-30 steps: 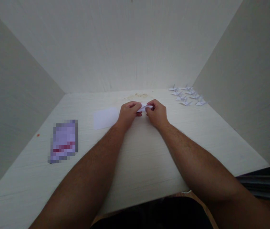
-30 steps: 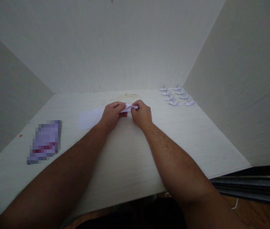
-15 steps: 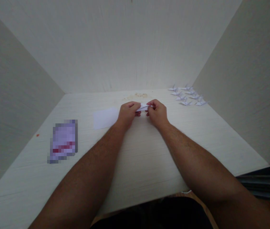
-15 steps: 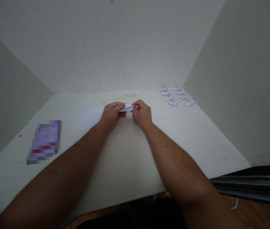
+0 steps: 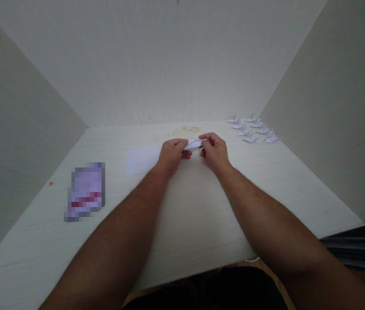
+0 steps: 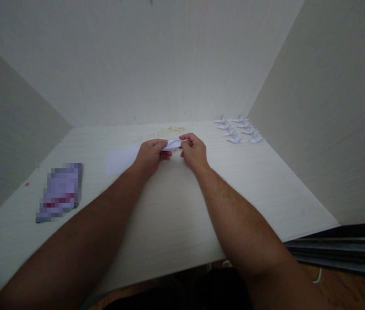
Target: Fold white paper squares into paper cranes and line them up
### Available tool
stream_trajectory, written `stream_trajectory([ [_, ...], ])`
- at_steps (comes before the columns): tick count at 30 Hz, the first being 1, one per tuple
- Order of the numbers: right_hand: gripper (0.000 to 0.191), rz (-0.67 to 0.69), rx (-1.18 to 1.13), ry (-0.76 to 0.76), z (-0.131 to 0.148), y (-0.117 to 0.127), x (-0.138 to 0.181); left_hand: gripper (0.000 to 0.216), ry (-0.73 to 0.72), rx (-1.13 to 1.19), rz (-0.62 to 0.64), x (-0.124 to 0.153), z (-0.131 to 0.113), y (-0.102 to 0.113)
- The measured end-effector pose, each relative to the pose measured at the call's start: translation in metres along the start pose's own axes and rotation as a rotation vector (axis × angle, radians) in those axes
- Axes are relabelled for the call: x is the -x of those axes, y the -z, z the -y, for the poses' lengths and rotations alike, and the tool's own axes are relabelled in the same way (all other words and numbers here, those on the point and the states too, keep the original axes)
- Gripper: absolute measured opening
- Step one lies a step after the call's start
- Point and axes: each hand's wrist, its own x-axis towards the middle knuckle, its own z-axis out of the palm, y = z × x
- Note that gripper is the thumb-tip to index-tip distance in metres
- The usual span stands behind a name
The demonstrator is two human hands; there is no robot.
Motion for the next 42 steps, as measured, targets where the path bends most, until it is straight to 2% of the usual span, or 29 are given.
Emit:
stream_trajectory([
  [7, 0.023, 0.029, 0.052, 0.101, 0.0004, 0.0015, 0.0035, 0.013, -0.014, -0.036, 0.005, -0.0007, 0.002, 0.0014],
  [16, 0.022, 0.033, 0.044, 0.04, 0.003, 0.001, 0.0034, 0.015, -0.029, -0.037, 0.051, 0.0004, 0.0025, 0.0012],
  [20, 0.037, 0.098, -0.013, 0.055, 0.003, 0.0011, 0.0032, 0.018, -0.027, -0.039, 0.043, 0.0014, 0.0013, 0.0007],
  [23, 0.046, 0.136, -0.027, 0.064, 0.0022, 0.0014, 0.003, 0.029, -0.037, -0.036, 0.038, 0.0007, 0.0025, 0.0016],
  [26, 0.042, 0.12, 0.006, 0.064, 0.0027, 0.0015, 0.0033, 0.034, -0.056, -0.038, 0.054, -0.0003, 0.0043, 0.0028],
  [32, 0.021, 0.02, 0.184, 0.1, 0.0066, 0.0026, 0.0052, 0.023, -0.106, -0.093, 0.139, 0.0004, 0.0053, 0.0029],
  [42, 0.03, 0.017, 0.105, 0.056, 0.0041, 0.0018, 0.0051, 0.017, -0.098, -0.128, 0.092, 0.0012, 0.0034, 0.0018],
])
